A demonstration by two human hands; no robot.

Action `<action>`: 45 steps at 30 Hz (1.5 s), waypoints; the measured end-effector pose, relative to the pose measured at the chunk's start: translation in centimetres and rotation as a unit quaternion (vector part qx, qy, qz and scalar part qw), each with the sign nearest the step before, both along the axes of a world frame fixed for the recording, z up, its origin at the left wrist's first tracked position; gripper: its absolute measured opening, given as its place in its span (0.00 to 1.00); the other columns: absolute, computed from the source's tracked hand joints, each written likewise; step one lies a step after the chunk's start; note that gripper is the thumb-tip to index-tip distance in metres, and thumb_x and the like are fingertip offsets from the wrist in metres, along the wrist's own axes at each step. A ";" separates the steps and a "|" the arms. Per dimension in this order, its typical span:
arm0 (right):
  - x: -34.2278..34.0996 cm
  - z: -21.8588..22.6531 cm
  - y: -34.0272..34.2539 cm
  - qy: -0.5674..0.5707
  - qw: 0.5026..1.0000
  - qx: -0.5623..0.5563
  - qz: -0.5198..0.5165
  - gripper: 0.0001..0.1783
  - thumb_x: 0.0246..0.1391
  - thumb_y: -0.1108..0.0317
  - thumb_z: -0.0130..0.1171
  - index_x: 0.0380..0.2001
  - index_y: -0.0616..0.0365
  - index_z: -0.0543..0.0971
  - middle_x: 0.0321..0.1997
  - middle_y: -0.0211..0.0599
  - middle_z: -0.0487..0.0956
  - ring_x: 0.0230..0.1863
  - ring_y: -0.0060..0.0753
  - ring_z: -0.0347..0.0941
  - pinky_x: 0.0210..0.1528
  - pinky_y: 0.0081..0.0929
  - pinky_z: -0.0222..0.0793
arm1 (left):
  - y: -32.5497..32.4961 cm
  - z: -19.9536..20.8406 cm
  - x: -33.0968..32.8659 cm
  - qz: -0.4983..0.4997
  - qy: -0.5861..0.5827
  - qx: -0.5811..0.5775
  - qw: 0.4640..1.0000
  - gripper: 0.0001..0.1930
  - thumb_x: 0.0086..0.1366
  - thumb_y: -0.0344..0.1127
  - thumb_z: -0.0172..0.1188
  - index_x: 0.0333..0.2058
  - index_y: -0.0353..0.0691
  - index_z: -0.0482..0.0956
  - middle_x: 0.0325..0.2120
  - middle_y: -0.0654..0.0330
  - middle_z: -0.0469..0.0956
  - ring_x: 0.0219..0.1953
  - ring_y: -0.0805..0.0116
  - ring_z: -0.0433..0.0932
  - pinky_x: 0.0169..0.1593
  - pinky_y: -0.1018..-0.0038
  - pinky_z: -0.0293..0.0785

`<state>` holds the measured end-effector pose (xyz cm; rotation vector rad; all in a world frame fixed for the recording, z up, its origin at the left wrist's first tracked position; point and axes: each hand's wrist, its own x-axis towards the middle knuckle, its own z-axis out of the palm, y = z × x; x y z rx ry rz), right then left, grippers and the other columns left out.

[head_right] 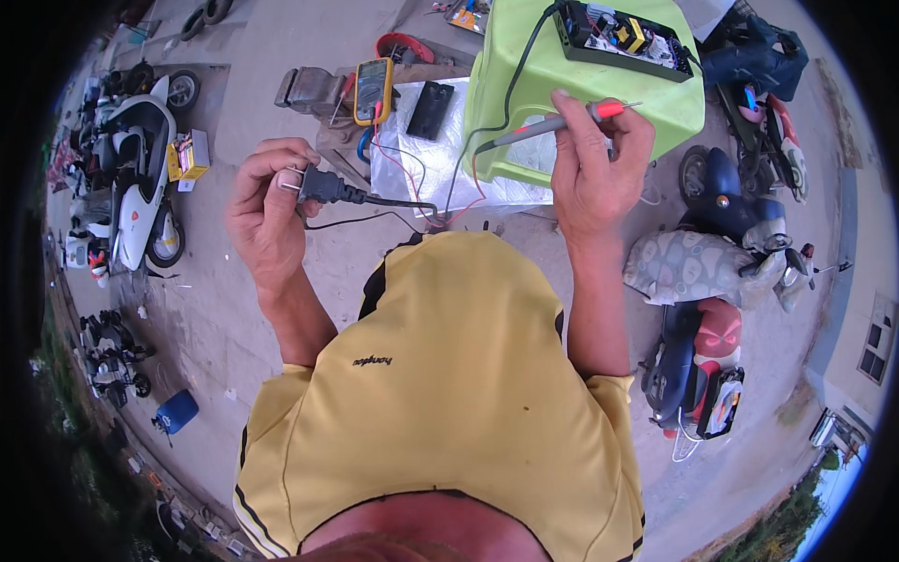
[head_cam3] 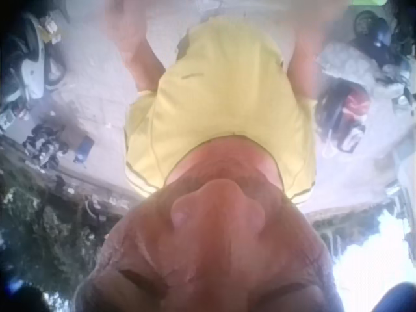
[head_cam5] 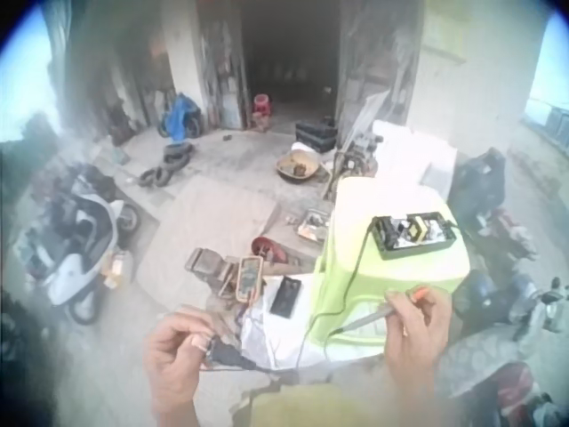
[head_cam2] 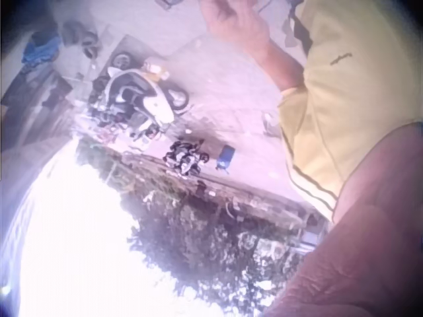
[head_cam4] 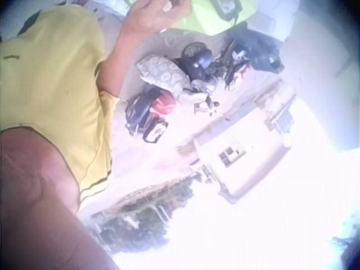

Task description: The person uses a multimeter to test an electronic device placed on a green stool. They connect the multimeter probes to various points on the device and observe the readings on the multimeter display.

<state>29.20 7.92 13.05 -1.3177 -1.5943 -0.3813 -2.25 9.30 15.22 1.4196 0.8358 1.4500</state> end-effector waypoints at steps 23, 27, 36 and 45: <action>-12.3 1.4 -2.5 0.497 0.787 -0.216 0.294 0.29 0.69 0.54 0.49 0.57 0.73 0.71 0.38 0.50 0.79 0.39 0.37 0.74 0.45 0.35 0.69 | 2.1 -3.1 0.3 -0.090 0.063 -0.030 0.994 0.05 0.65 0.20 0.61 0.39 0.33 0.81 0.36 0.62 0.81 0.31 0.80 0.74 0.32 0.80 0.70; -12.8 1.6 -2.8 0.516 0.768 -0.254 0.280 0.23 0.65 0.59 0.54 0.50 0.72 0.72 0.37 0.50 0.79 0.39 0.38 0.76 0.49 0.38 0.72 | 2.7 -2.8 -0.1 -0.121 0.074 -0.034 0.989 0.05 0.67 0.19 0.59 0.40 0.30 0.81 0.39 0.58 0.80 0.35 0.78 0.76 0.34 0.80 0.74; -13.8 0.9 -2.8 0.514 0.755 -0.272 0.303 0.11 0.63 0.73 0.57 0.45 0.68 0.73 0.37 0.46 0.80 0.35 0.29 0.76 0.42 0.28 0.73 | 2.8 -2.7 -0.1 -0.135 0.042 -0.051 0.989 0.05 0.66 0.20 0.60 0.40 0.32 0.81 0.38 0.61 0.80 0.34 0.79 0.76 0.35 0.80 0.73; -13.8 1.5 -2.7 0.503 0.760 -0.284 0.299 0.10 0.64 0.73 0.60 0.44 0.67 0.75 0.37 0.40 0.81 0.37 0.23 0.76 0.41 0.24 0.74 | 3.0 -2.4 -0.2 -0.136 0.056 -0.046 0.988 0.06 0.66 0.18 0.59 0.39 0.31 0.81 0.38 0.59 0.80 0.34 0.78 0.77 0.33 0.80 0.74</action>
